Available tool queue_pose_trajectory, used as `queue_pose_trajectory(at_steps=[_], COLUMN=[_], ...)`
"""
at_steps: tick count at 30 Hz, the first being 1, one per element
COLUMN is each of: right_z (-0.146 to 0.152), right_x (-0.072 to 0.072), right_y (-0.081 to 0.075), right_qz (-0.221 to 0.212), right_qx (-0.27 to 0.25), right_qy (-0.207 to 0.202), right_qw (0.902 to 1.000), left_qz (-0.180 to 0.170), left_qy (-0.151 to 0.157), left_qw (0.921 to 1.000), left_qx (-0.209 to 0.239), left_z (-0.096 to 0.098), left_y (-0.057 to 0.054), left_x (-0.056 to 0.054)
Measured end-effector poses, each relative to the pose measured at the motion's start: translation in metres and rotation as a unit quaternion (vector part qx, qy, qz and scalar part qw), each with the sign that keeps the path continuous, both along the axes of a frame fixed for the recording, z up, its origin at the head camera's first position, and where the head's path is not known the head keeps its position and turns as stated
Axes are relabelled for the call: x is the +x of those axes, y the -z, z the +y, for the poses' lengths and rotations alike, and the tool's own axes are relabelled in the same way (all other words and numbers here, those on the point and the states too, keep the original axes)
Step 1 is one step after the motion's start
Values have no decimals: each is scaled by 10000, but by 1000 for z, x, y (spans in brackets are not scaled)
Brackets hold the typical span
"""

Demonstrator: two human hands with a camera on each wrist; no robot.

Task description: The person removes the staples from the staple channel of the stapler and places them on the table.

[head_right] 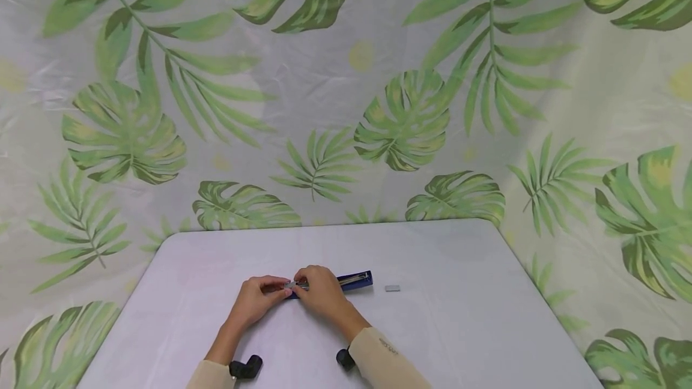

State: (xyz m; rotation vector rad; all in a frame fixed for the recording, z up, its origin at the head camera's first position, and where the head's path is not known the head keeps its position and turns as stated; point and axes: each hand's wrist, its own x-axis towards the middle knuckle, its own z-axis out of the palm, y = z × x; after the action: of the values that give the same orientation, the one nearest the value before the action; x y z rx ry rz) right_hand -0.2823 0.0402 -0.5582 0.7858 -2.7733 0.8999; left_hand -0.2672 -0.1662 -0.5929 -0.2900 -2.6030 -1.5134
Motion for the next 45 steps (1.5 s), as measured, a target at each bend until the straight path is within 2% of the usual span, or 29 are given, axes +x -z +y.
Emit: queue_pose_trajectory(at_steps=[5,12,16,21,31,39,45], right_z=[5,20,35,60,125,170,203], right_x=[0,2,6,9,1,-3,-3], right_y=[-1,-1,-3,-11,-26,-26,-20], right_qz=[-41,-194,-148,-56,315,632,794], right_qx=[-348,-689,-838,-1060,-1476,-1390,-1210], right_qy=[-129,57,189,434,648,852,1121], right_qw=[9993,9974,9962,9934,9864,9846,9831], left_qz=[1,49,-127,-295,-172,-188,-198], left_qy=[5,-3,-101,-197,-189,-222,-230], left_qw=[10000,9999,9998,9992,9995,9992,9993], left_qx=[-79,-113,-141,-171,-203,-276,-232], left_z=[0,1,1,3,3,3,4], left_y=[-2,-4,-3,-2,-6,-6,-4], left_x=[0,1,3,6,3,1,-1])
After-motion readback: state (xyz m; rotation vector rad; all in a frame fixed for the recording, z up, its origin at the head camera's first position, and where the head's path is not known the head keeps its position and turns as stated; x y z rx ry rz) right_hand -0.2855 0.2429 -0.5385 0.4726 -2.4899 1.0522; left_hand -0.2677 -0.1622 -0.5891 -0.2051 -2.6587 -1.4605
